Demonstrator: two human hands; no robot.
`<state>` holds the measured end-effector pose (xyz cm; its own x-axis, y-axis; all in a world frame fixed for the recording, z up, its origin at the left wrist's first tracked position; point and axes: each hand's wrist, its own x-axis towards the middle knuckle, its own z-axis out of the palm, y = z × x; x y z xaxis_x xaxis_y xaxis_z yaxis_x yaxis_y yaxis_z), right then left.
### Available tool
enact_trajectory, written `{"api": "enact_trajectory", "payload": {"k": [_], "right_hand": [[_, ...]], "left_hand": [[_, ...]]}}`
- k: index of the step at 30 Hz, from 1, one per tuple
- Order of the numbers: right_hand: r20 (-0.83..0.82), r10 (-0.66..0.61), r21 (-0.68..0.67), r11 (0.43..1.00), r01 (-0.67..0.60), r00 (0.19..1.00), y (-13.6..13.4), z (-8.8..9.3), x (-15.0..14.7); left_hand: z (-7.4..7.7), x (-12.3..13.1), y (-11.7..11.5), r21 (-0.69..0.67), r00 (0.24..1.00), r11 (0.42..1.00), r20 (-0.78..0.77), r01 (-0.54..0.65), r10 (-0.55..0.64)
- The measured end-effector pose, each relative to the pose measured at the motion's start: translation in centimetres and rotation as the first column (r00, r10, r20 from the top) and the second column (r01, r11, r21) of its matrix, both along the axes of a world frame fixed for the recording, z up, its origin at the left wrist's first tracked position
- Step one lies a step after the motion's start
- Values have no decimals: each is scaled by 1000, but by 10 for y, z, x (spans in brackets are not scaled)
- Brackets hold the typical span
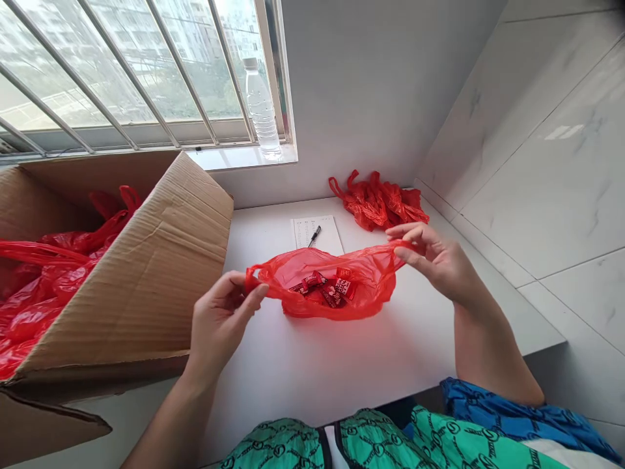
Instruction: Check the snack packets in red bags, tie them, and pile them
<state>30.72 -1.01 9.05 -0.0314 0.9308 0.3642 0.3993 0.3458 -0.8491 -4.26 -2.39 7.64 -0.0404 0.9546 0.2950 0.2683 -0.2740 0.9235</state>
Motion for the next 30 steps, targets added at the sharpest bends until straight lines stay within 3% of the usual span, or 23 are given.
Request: {"api": "enact_trajectory", "payload": {"k": [3,6,10,14,17,23,26,28,30], "right_hand": [[-272,65,91,995,-42,960,17,22,-17],[-483,144,179,982,-64,864,33,33,-36],[-688,255,215,966,-145,679,47,32,-56],[-707,335,223,942,-252,623,53,23,-69],[-624,402,216,913,-346,670,54,18,-74],[-387,423,7,890,-457,819,51,6,-93],[-298,429,6,894,-448,853,51,-1,-106],[-322,448,-28,876,-481,834,53,-7,-112],[-383,446,-80,856,-510,809,56,-12,-113]], "left_hand": [[29,13,13,208,967,972,250,-110,56],[49,27,31,347,911,925,412,-154,-3],[58,42,48,300,852,952,515,-69,-100],[50,53,56,200,871,974,454,104,-186],[38,58,58,152,912,955,291,255,-290],[13,61,60,113,895,888,-23,446,-446],[7,61,61,12,823,824,-41,567,-566],[6,62,61,-49,784,784,-21,619,-620],[7,62,62,-72,786,783,30,618,-618]]}}
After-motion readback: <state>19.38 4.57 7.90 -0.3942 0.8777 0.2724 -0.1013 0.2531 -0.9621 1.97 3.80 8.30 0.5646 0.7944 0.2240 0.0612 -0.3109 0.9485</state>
